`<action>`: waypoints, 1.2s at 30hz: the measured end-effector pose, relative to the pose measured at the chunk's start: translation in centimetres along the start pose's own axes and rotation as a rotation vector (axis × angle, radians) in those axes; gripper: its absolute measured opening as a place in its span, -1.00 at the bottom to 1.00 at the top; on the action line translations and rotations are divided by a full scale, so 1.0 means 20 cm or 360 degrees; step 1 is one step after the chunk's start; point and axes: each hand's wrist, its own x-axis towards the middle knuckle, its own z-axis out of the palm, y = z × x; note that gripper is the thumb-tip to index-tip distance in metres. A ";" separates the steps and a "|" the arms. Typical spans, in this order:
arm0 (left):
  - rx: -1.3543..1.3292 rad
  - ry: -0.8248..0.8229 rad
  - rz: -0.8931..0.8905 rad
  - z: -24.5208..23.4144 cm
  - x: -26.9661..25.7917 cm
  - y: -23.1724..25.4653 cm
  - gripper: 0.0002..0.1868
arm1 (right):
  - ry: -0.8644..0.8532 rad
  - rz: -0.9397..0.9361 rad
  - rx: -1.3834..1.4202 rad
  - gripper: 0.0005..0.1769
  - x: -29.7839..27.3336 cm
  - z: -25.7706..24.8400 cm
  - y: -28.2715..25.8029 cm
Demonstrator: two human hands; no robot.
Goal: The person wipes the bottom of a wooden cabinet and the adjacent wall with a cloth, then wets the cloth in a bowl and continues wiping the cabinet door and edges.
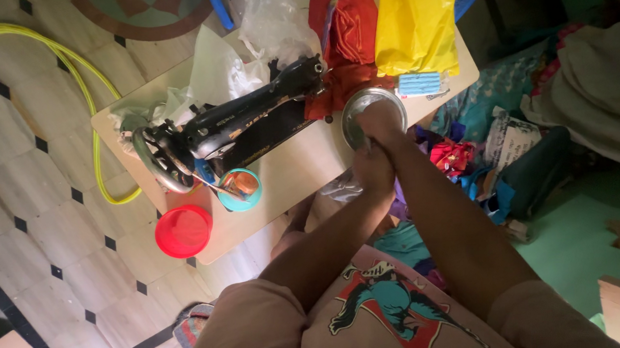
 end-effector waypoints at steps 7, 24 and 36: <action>0.0049 0.0073 -0.0043 -0.04 0.06 0.01 -0.54 | -0.0183 0.0092 -0.0093 -0.68 0.04 -0.01 -0.07; 0.0374 -0.0070 0.0302 -0.03 0.12 0.02 -0.49 | -0.0370 0.0775 0.2268 -0.69 -0.10 -0.20 0.02; 0.0227 -0.0002 0.0292 0.02 -0.03 -0.03 -0.53 | 0.0350 0.0530 0.3364 -0.57 -0.63 -0.65 -0.24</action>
